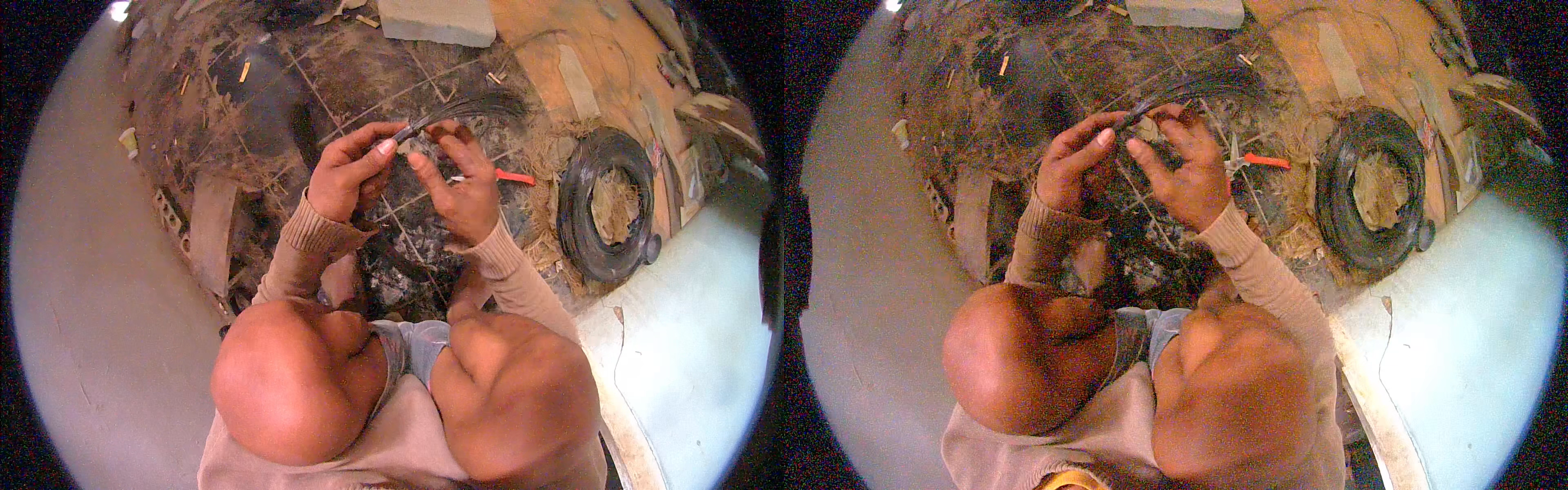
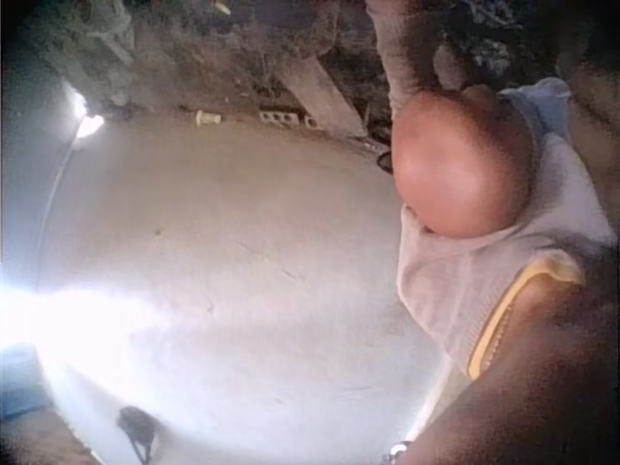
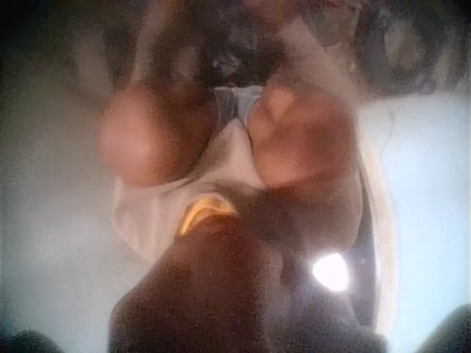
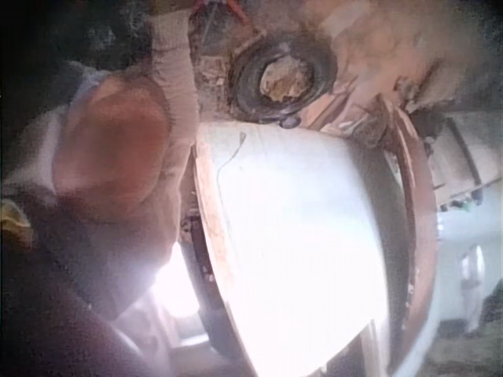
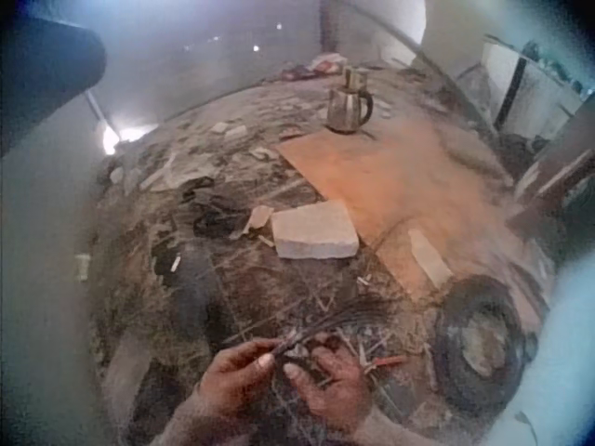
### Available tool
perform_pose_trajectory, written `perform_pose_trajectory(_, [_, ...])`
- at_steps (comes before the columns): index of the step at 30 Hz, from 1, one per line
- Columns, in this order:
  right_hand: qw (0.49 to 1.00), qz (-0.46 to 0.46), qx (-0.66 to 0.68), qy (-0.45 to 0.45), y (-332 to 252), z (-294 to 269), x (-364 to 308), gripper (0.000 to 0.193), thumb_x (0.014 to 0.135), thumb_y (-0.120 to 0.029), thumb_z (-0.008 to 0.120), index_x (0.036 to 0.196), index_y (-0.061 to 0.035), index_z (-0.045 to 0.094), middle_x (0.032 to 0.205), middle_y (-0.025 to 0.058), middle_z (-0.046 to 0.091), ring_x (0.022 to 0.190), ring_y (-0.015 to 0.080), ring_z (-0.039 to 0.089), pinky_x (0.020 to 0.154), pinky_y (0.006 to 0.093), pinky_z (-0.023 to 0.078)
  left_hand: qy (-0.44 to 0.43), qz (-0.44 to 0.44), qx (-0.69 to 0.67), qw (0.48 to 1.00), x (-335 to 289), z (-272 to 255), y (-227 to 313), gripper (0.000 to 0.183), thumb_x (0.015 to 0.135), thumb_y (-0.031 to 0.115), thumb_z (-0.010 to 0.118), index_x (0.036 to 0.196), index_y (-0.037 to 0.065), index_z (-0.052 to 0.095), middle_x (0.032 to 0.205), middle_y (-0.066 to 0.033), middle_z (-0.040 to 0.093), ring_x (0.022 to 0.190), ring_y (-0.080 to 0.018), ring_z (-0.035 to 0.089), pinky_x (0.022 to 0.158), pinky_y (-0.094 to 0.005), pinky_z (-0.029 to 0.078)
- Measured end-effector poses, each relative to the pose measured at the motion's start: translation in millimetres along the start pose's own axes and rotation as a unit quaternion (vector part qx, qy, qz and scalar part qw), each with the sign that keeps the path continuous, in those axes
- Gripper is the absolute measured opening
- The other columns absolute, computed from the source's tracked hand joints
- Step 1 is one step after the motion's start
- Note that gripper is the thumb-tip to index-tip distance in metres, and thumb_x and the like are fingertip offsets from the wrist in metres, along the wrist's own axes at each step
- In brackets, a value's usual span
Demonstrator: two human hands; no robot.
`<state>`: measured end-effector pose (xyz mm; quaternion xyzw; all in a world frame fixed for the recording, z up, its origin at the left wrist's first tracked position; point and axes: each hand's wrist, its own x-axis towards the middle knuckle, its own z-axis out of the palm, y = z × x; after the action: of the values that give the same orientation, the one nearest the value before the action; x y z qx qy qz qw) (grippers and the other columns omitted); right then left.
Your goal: The person prepares a bundle of thin wires by gathering them, cutting them to length with shears, and aligning the ends by hand.
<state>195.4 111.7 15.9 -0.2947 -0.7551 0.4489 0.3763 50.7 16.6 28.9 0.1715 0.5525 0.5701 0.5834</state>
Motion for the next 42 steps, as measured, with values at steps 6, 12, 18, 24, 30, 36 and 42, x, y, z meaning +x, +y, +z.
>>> perform_pose_trajectory(6, [0.998,0.011,0.032,-0.061,9,0,0,0.014,0.088,-0.014,0.063,0.089,0.0,0.063,0.085,0.0141,0.063,0.084,0.0259,0.061,0.075,0.0343,0.047,0.016,-0.012,-0.078,0.997,-1,7,4,0.033,0.095,0.019,0.06,0.123,0.003,0.06,0.061,0.0073,0.045,0.048,-0.0023,0.035,0.042,-0.0213,0.024])
perform_pose_trajectory(12, [0.977,0.15,0.104,-0.112,-8,-12,8,0.024,0.092,-0.017,0.052,0.074,-0.0015,0.055,0.056,0.0056,0.045,0.055,0.01,0.041,0.051,0.0314,0.034,0.103,0.049,0.101,0.988,-2,18,4,0.028,0.093,0.018,0.063,0.116,0.002,0.066,0.064,0.007,0.052,0.052,-0.0009,0.039,0.044,-0.02,0.026])
perform_pose_trajectory(18, [0.987,0.124,0.041,-0.093,-14,-21,10,0.028,0.089,-0.016,0.055,0.065,-0.0007,0.053,0.054,0.0079,0.047,0.052,0.0113,0.043,0.048,0.0324,0.035,0.124,0.059,0.127,0.982,-5,20,7,0.026,0.092,0.017,0.064,0.112,0.001,0.069,0.069,0.0057,0.057,0.056,-0.0004,0.043,0.048,-0.0193,0.031])
perform_pose_trajectory(24, [0.989,0.116,0.059,-0.068,-28,-25,23,0.029,0.087,-0.016,0.055,0.063,0.0,0.049,0.053,0.0105,0.045,0.049,0.0151,0.043,0.047,0.033,0.034,0.11,0.187,0.183,0.959,6,17,2,0.027,0.091,0.017,0.066,0.111,-0.001,0.069,0.087,-0.0007,0.069,0.079,-0.0051,0.057,0.071,-0.0215,0.047])
perform_pose_trajectory(30, [0.981,-0.178,0.063,-0.049,-68,-55,30,0.023,0.083,-0.013,0.06,0.066,-0.0019,0.051,0.057,0.0125,0.045,0.048,0.0277,0.046,0.047,0.0368,0.035,0.274,0.084,0.287,0.914,29,-41,-14,0.031,0.091,0.017,0.065,0.117,0.001,0.066,0.074,0.004,0.061,0.064,-0.0034,0.05,0.057,-0.021,0.042])
perform_pose_trajectory(36, [0.971,0.07,-0.215,-0.076,-31,-95,48,0.014,0.086,-0.009,0.06,0.082,0.0043,0.061,0.066,0.0104,0.057,0.061,0.0184,0.055,0.059,0.0298,0.043,0.229,0.099,0.121,0.961,-15,-35,-5,0.036,0.093,0.019,0.064,0.124,0.001,0.062,0.065,0.0068,0.05,0.053,-0.0018,0.039,0.047,-0.0196,0.028])
perform_pose_trajectory(42, [0.766,0.17,-0.616,-0.063,33,-133,40,0.037,0.09,-0.037,0.056,0.099,-0.0035,0.069,0.088,0.0236,0.067,0.087,0.0422,0.063,0.076,0.0486,0.051,0.096,0.114,-0.01,0.989,-19,-10,14,0.032,0.096,0.019,0.054,0.121,-0.001,0.057,0.064,0.003,0.05,0.05,-0.0049,0.04,0.046,-0.0208,0.028])
